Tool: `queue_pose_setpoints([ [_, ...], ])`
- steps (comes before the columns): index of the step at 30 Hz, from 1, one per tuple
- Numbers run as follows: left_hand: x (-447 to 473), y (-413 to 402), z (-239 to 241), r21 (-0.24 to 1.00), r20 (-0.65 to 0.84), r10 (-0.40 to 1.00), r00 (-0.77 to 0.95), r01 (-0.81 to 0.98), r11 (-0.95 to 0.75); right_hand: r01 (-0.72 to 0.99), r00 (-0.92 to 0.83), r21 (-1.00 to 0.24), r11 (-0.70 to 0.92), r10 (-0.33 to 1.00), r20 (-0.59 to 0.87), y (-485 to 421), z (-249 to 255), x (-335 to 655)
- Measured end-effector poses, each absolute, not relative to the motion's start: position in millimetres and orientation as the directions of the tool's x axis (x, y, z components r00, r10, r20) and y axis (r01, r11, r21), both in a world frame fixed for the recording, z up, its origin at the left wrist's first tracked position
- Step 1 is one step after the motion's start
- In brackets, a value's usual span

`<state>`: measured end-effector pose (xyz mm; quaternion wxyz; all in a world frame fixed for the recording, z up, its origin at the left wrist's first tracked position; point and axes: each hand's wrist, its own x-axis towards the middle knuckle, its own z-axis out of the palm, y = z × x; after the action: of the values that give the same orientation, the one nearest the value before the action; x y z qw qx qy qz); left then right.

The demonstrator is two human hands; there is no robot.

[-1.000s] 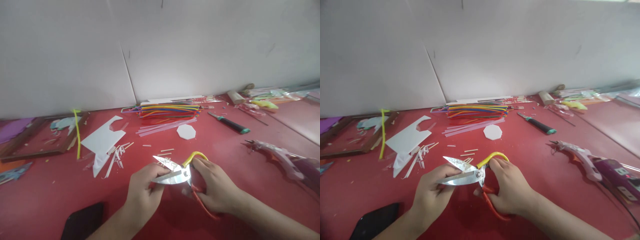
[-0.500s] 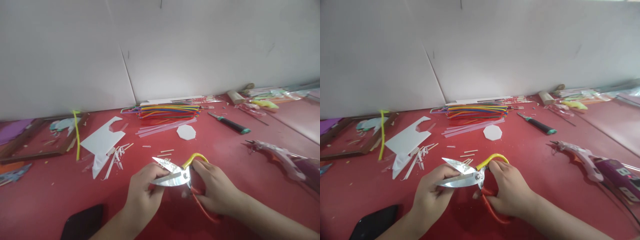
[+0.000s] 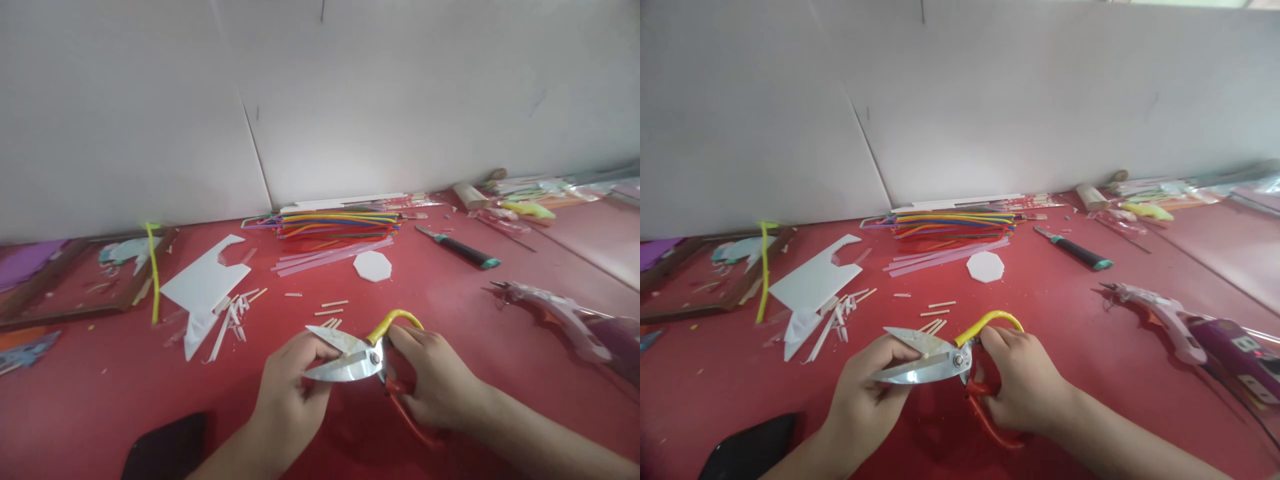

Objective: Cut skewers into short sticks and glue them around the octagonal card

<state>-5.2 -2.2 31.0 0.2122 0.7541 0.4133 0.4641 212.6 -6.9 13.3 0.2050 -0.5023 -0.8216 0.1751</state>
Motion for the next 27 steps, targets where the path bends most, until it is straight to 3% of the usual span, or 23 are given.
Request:
queue_pose_setpoints([
  [10, -7.4, 2.1, 27.6, 0.763, 0.487, 0.838, 0.246, 0.347, -0.545, 0.78, -0.417, -0.456, 0.428, 0.899, 0.131, 0.3, 12.9, 217.3],
  [20, -6.7, 9.4, 26.3, 0.937, 0.201, 0.862, 0.465, 0.164, -0.307, 0.771, -0.476, -0.444, 0.456, 0.877, 0.074, 4.5, 15.6, 222.7],
  [27, -6.8, 6.5, 27.0, 0.925, 0.272, 0.869, 0.414, 0.135, -0.354, 0.749, -0.478, -0.472, 0.466, 0.872, 0.103, 1.1, 21.1, 221.9],
])
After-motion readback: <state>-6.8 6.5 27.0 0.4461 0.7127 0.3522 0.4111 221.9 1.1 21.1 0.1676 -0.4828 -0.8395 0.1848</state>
